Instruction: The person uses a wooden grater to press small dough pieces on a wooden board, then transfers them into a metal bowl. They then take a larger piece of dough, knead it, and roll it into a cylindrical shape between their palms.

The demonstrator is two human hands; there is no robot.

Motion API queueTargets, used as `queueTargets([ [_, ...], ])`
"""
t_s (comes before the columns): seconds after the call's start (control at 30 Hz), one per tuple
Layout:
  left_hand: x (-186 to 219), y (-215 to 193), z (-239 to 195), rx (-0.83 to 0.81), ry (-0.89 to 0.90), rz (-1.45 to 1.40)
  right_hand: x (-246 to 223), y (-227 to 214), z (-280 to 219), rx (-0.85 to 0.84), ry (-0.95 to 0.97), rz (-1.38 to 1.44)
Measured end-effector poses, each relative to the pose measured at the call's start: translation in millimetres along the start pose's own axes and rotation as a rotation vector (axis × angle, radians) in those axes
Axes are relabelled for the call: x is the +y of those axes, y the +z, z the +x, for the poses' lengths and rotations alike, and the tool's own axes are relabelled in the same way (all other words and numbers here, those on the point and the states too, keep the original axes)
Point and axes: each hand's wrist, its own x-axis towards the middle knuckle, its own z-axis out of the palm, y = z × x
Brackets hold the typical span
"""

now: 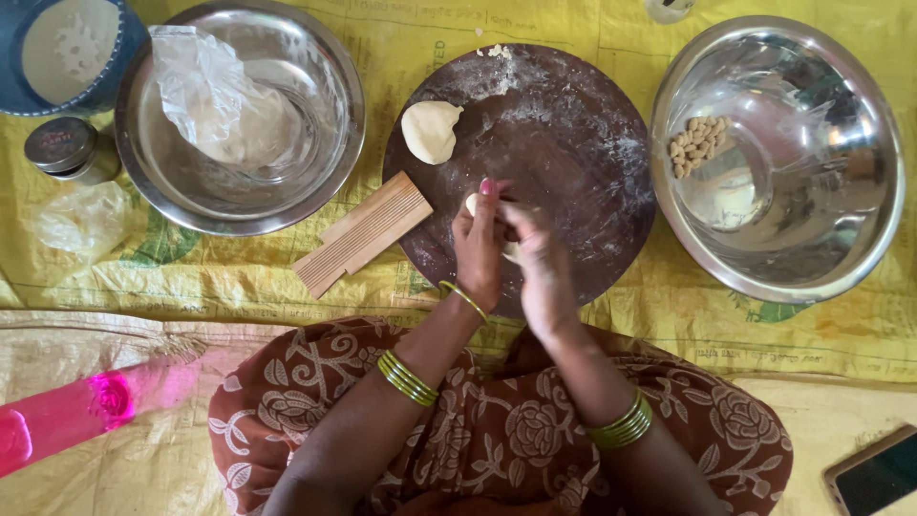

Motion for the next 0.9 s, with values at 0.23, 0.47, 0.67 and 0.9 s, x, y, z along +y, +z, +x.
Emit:
queueTargets([
  [0.23, -14.1, 30.2, -41.6, -0.429, 0.331, 0.646, 28.9, -63.6, 23.8, 0.512, -0.136, -0.199],
  [0.47, 11.7, 23.6, -10.9, -0.324, 0.258, 0.316, 40.8, 9.5, -15.2, 0.143, -0.082, -0.207],
  [0.67, 22.3, 19.6, -23.8, -0.39, 0.089, 0.249, 59.8, 4.1, -3.5, 0.205, 0.083, 0.077],
  [0.9, -21.4, 16.3, -53.4, -0.498, 0.216, 0.632, 90.0, -46.0, 13.3, 0.429, 0.097, 0.258],
])
